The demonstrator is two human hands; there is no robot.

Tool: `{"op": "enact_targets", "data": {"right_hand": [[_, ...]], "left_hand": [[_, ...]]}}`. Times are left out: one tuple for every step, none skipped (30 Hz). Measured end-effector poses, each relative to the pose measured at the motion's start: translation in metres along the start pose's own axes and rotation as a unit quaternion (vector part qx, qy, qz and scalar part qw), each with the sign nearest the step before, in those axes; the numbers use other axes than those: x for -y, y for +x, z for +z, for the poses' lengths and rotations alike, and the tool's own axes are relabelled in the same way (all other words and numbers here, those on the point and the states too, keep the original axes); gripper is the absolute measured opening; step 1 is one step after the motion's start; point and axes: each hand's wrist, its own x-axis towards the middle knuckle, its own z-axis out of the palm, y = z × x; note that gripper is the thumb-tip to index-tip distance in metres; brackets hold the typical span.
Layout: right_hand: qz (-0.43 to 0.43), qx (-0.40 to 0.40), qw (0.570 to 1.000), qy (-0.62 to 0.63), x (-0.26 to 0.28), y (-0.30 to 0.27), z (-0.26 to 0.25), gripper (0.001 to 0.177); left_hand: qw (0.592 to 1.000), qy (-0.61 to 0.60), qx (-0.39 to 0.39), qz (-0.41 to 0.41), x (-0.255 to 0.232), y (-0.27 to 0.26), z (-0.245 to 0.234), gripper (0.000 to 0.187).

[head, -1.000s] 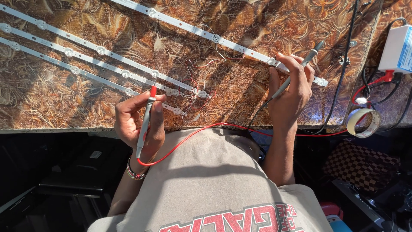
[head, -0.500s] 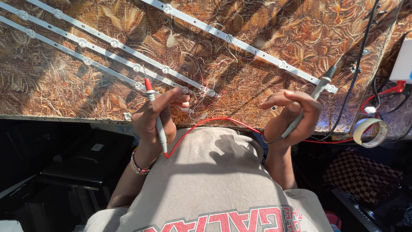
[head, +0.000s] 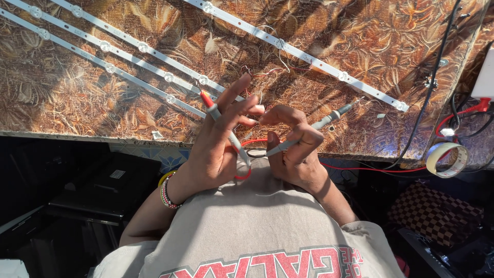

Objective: Testing LED backlight strips with a multimeter and installing them into a television chassis.

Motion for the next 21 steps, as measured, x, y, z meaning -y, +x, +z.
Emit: {"op": "enact_targets", "data": {"right_hand": [[0.002,0.030,1.000,0.003,0.001,0.001,-0.003,0.026],[0.006,0.057,0.998,0.003,0.002,0.001,-0.005,0.020],[0.007,0.053,0.999,-0.001,0.001,0.001,-0.006,0.020],[0.008,0.069,0.998,-0.009,0.000,0.000,-0.008,0.018],[0.008,0.086,0.996,-0.017,-0.001,-0.001,-0.009,0.016],[0.011,0.083,0.996,-0.018,-0.004,-0.005,-0.009,0.016],[0.032,0.090,0.995,-0.019,-0.008,-0.009,-0.009,0.017],[0.053,0.094,0.994,-0.021,-0.012,-0.014,-0.009,0.019],[0.056,0.090,0.994,-0.024,-0.016,-0.016,-0.007,0.019],[0.035,0.097,0.994,-0.022,-0.020,-0.018,-0.007,0.028],[0.014,0.104,0.994,-0.021,-0.024,-0.021,-0.008,0.039],[0.019,0.100,0.994,-0.029,-0.024,-0.020,-0.008,0.039],[-0.010,0.116,0.992,-0.044,-0.025,-0.019,-0.008,0.029],[-0.037,0.132,0.989,-0.059,-0.025,-0.019,-0.008,0.027],[-0.032,0.127,0.989,-0.068,-0.026,-0.019,-0.007,0.027],[-0.046,0.127,0.990,-0.044,-0.027,-0.018,-0.007,0.030],[-0.059,0.128,0.990,-0.020,-0.029,-0.017,-0.007,0.035],[-0.055,0.117,0.991,-0.033,-0.024,-0.017,-0.008,0.035],[0.004,0.142,0.989,-0.043,-0.020,-0.018,-0.010,0.035],[0.064,0.165,0.983,-0.048,-0.016,-0.018,-0.010,0.036],[0.069,0.154,0.984,-0.056,-0.017,-0.022,-0.012,0.036]], "left_hand": [[1.000,0.024,-0.006,0.006,-0.001,0.000,0.000,0.054],[0.999,0.047,-0.008,0.013,-0.001,0.000,-0.001,0.057],[0.999,0.044,-0.003,0.015,-0.003,0.002,-0.002,0.057],[0.999,0.038,-0.014,0.008,-0.006,0.002,-0.003,0.048],[0.999,0.031,-0.026,0.000,-0.008,0.002,-0.003,0.053],[0.999,0.030,-0.023,0.000,-0.012,0.003,-0.003,0.053],[0.999,0.038,-0.016,-0.009,-0.016,0.004,-0.002,0.047],[0.999,0.044,-0.008,-0.016,-0.019,0.006,-0.001,0.053],[0.999,0.042,-0.003,-0.016,-0.016,0.005,-0.002,0.053],[0.999,0.044,0.023,-0.013,-0.012,0.005,-0.002,0.051],[0.998,0.047,0.048,-0.010,-0.008,0.005,-0.001,0.067],[0.998,0.039,0.055,-0.007,-0.007,0.007,0.000,0.067],[0.996,0.073,0.042,0.016,-0.005,0.008,0.002,0.060],[0.993,0.107,0.031,0.039,-0.004,0.011,0.003,0.053],[0.993,0.098,0.038,0.043,-0.005,0.008,0.005,0.053],[0.991,0.132,0.000,0.028,-0.005,0.008,0.007,0.044],[0.985,0.165,-0.038,0.013,-0.005,0.008,0.008,0.036],[0.987,0.156,-0.026,0.020,-0.001,0.005,0.010,0.036],[0.985,0.159,-0.065,0.018,0.004,0.002,0.011,0.030],[0.981,0.163,-0.104,0.012,0.007,-0.002,0.011,0.026],[0.983,0.157,-0.092,0.017,0.008,-0.001,0.013,0.026]]}}
